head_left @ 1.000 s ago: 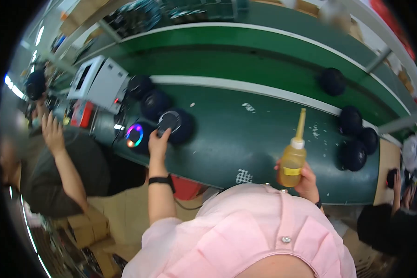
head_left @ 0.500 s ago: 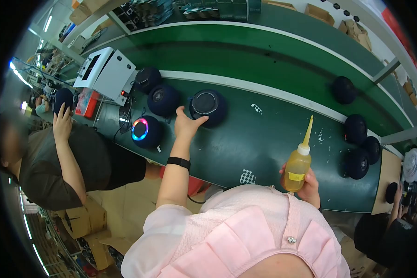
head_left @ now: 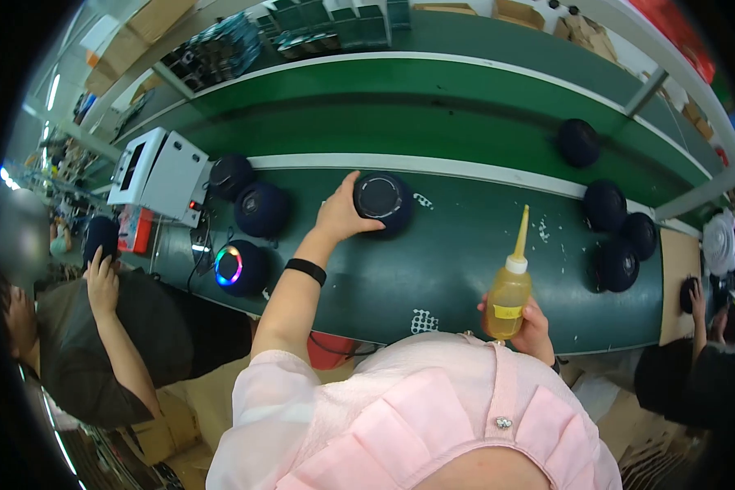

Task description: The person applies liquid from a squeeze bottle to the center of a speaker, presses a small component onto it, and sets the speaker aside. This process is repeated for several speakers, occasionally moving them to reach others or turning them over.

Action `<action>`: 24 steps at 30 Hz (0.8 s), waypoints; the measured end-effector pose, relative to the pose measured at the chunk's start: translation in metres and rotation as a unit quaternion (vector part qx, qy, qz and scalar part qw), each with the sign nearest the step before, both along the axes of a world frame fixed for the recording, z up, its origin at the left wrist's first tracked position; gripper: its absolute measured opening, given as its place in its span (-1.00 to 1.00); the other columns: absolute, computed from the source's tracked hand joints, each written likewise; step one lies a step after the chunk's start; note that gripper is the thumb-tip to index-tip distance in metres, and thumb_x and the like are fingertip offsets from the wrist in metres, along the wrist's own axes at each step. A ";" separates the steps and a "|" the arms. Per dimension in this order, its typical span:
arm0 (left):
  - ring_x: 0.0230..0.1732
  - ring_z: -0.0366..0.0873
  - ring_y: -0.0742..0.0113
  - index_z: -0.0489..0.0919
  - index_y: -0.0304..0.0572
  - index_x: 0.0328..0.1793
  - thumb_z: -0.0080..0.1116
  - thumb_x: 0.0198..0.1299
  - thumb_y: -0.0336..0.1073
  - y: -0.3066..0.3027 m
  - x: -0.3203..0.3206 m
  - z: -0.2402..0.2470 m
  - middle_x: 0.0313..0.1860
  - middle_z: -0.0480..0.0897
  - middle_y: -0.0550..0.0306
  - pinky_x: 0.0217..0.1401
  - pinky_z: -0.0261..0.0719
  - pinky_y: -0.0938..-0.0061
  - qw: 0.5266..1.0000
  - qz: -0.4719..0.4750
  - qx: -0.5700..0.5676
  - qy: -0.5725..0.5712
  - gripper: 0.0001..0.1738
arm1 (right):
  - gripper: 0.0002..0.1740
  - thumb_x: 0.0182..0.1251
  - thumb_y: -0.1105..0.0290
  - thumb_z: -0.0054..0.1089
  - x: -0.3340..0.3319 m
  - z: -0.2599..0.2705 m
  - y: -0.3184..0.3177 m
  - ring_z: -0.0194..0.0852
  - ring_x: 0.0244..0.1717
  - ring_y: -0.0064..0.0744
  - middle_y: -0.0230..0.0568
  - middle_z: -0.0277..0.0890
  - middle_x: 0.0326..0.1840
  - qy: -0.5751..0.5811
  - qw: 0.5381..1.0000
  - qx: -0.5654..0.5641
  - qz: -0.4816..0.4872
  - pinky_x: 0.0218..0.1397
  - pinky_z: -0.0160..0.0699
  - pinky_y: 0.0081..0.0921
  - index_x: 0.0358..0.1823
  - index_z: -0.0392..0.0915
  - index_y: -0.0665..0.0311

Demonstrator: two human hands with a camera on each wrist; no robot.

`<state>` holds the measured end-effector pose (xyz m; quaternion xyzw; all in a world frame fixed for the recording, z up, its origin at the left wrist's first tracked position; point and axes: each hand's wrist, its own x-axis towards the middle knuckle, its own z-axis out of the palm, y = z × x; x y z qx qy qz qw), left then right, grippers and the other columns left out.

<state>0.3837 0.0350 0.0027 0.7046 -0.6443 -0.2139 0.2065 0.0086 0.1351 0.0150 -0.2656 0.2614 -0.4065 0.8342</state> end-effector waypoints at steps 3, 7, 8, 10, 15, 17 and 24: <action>0.07 0.49 -0.07 0.18 -0.22 0.28 0.48 -0.48 0.00 -0.001 -0.047 0.002 0.11 0.47 -0.20 0.09 0.47 0.26 0.998 -0.071 0.002 0.000 0.11 | -0.22 0.08 0.12 0.14 -0.002 -0.003 0.002 0.43 0.07 -0.04 0.10 0.37 0.08 -0.015 1.000 -0.006 -0.015 0.05 0.51 -0.21 0.27 0.11 0.37; 0.04 0.51 -0.05 0.21 -0.21 0.23 0.48 -0.48 0.01 -0.001 -0.102 0.004 0.07 0.49 -0.19 0.06 0.49 0.28 0.986 -0.164 0.023 0.011 0.07 | -0.27 0.13 0.15 0.11 -0.011 -0.004 0.004 0.44 0.06 -0.14 0.01 0.38 0.06 -0.017 0.999 -0.016 -0.043 0.07 0.49 -0.27 0.27 0.11 0.37; 0.02 0.52 -0.06 0.21 -0.22 0.22 0.48 -0.47 0.02 -0.002 -0.110 0.002 0.05 0.49 -0.20 0.05 0.49 0.28 0.982 -0.185 0.037 0.031 0.06 | -0.26 0.13 0.14 0.11 -0.013 -0.008 0.004 0.44 0.05 -0.17 0.00 0.39 0.05 -0.018 0.999 -0.019 -0.040 0.09 0.48 -0.29 0.27 0.12 0.36; 0.00 0.53 -0.07 0.21 -0.22 0.21 0.48 -0.46 0.02 -0.009 -0.120 -0.005 0.04 0.49 -0.21 0.04 0.48 0.28 0.975 -0.210 0.052 0.047 0.05 | -0.26 0.12 0.12 0.12 -0.018 -0.013 0.004 0.44 0.05 -0.21 -0.03 0.39 0.05 -0.015 0.998 -0.023 -0.053 0.11 0.45 -0.33 0.27 0.13 0.35; -0.08 0.53 0.21 0.21 -0.30 0.19 0.39 -0.10 -0.11 -0.035 -0.128 -0.035 -0.11 0.56 -0.15 0.06 0.41 0.41 0.894 -0.092 0.266 0.349 -0.19 | -0.26 0.11 0.11 0.13 -0.027 -0.023 0.006 0.45 0.05 -0.21 -0.05 0.40 0.06 0.007 0.995 -0.021 -0.101 0.13 0.43 -0.30 0.26 0.14 0.32; -0.06 0.53 0.21 0.21 -0.32 0.20 0.37 -0.05 -0.09 -0.040 -0.130 -0.039 -0.10 0.56 -0.15 0.06 0.41 0.41 0.890 -0.069 0.283 0.350 -0.20 | -0.27 0.11 0.11 0.13 -0.031 -0.033 0.001 0.45 0.06 -0.21 -0.05 0.39 0.06 0.007 0.993 -0.029 -0.113 0.14 0.43 -0.30 0.26 0.15 0.32; 0.04 0.48 0.19 0.20 -0.29 0.28 0.30 0.03 -0.20 -0.051 -0.134 -0.045 0.01 0.54 -0.13 0.09 0.41 0.38 0.928 -0.042 0.117 0.351 -0.26 | -0.31 0.17 0.10 0.04 -0.027 -0.035 -0.028 0.44 0.07 -0.16 -0.07 0.39 0.06 -0.027 0.990 -0.027 -0.133 0.14 0.43 -0.29 0.27 0.13 0.30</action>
